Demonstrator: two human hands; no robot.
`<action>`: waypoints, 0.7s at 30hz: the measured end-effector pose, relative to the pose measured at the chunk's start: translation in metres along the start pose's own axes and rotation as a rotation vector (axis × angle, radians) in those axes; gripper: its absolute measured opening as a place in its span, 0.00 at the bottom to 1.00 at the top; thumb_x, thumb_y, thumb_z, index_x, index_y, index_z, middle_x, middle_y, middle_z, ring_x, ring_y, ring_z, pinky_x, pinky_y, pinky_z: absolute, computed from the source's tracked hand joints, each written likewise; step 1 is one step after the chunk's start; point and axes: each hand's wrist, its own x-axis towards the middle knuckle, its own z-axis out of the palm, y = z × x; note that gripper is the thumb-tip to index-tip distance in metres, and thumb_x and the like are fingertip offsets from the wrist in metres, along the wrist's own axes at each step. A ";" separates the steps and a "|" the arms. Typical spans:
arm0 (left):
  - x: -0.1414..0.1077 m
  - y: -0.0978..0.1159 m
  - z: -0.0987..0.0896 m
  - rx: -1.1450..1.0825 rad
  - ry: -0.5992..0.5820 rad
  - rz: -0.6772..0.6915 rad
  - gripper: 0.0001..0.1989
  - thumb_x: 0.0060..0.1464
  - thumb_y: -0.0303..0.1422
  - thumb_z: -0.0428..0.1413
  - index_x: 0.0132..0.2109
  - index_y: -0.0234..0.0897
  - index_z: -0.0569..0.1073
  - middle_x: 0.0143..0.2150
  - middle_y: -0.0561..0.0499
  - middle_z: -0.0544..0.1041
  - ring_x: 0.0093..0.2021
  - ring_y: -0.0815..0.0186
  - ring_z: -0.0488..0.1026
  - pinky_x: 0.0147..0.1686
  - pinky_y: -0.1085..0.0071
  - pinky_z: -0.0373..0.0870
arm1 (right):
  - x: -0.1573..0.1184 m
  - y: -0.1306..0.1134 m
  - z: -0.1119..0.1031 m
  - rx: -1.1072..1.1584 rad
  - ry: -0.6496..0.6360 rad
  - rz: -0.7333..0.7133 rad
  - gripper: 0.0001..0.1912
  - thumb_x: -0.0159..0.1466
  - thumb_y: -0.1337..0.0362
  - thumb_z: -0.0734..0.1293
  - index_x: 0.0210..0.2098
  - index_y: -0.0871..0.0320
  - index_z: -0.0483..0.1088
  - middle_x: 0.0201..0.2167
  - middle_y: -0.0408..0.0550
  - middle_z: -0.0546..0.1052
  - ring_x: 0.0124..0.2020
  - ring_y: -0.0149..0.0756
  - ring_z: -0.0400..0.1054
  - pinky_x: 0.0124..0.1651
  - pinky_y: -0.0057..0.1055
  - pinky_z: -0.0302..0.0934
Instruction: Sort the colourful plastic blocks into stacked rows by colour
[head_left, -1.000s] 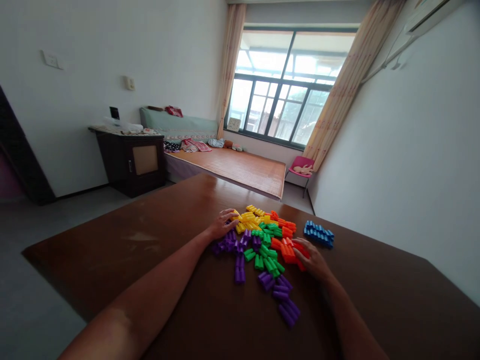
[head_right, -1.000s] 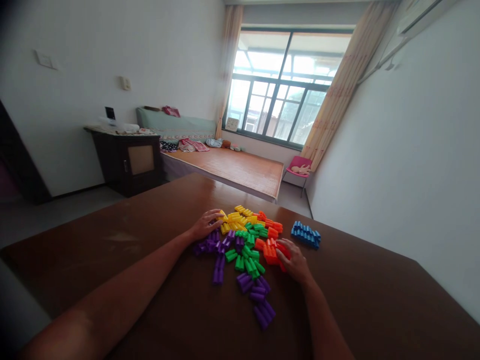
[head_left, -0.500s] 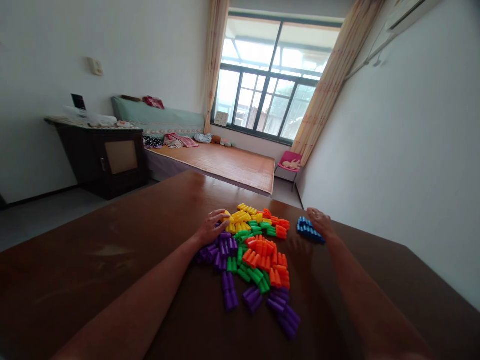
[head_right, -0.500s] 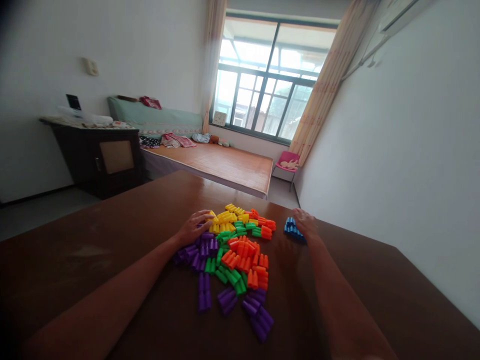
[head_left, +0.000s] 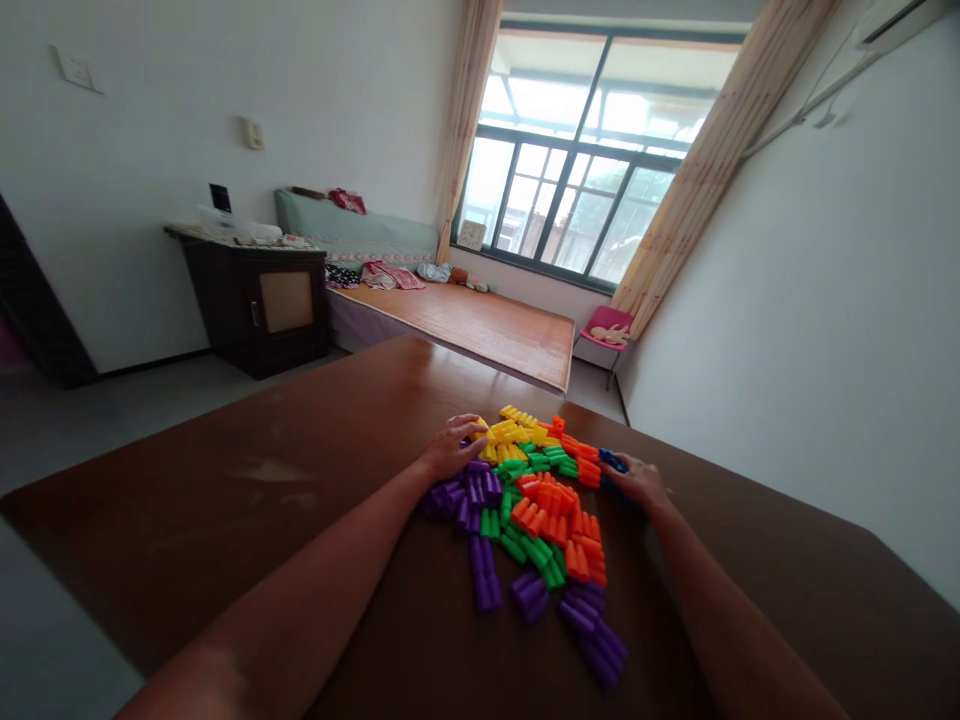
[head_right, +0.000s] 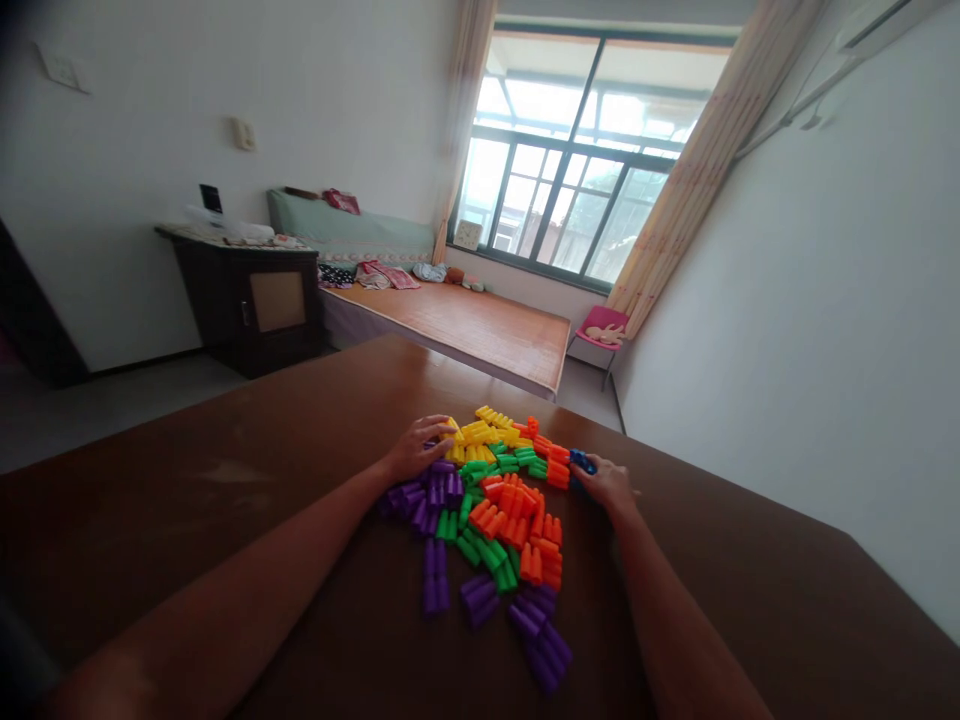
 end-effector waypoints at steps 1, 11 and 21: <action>0.000 -0.001 0.001 0.001 0.001 0.003 0.16 0.57 0.42 0.53 0.47 0.40 0.78 0.56 0.45 0.74 0.58 0.57 0.68 0.60 0.57 0.63 | -0.009 -0.008 0.002 0.042 -0.018 -0.020 0.26 0.58 0.41 0.61 0.45 0.50 0.77 0.42 0.50 0.80 0.46 0.47 0.72 0.52 0.45 0.63; 0.000 0.003 0.000 -0.015 0.013 -0.014 0.14 0.57 0.40 0.54 0.45 0.40 0.79 0.54 0.46 0.74 0.57 0.58 0.68 0.60 0.60 0.62 | -0.069 -0.115 -0.008 0.482 -0.233 -0.414 0.26 0.60 0.48 0.64 0.52 0.56 0.72 0.44 0.52 0.78 0.44 0.45 0.73 0.49 0.39 0.66; -0.003 0.006 0.002 -0.028 0.013 -0.068 0.14 0.58 0.42 0.54 0.45 0.43 0.79 0.55 0.48 0.74 0.58 0.59 0.67 0.60 0.62 0.62 | 0.053 -0.161 -0.008 0.369 -0.288 -0.368 0.31 0.61 0.40 0.59 0.48 0.56 0.75 0.47 0.53 0.77 0.50 0.47 0.70 0.53 0.41 0.63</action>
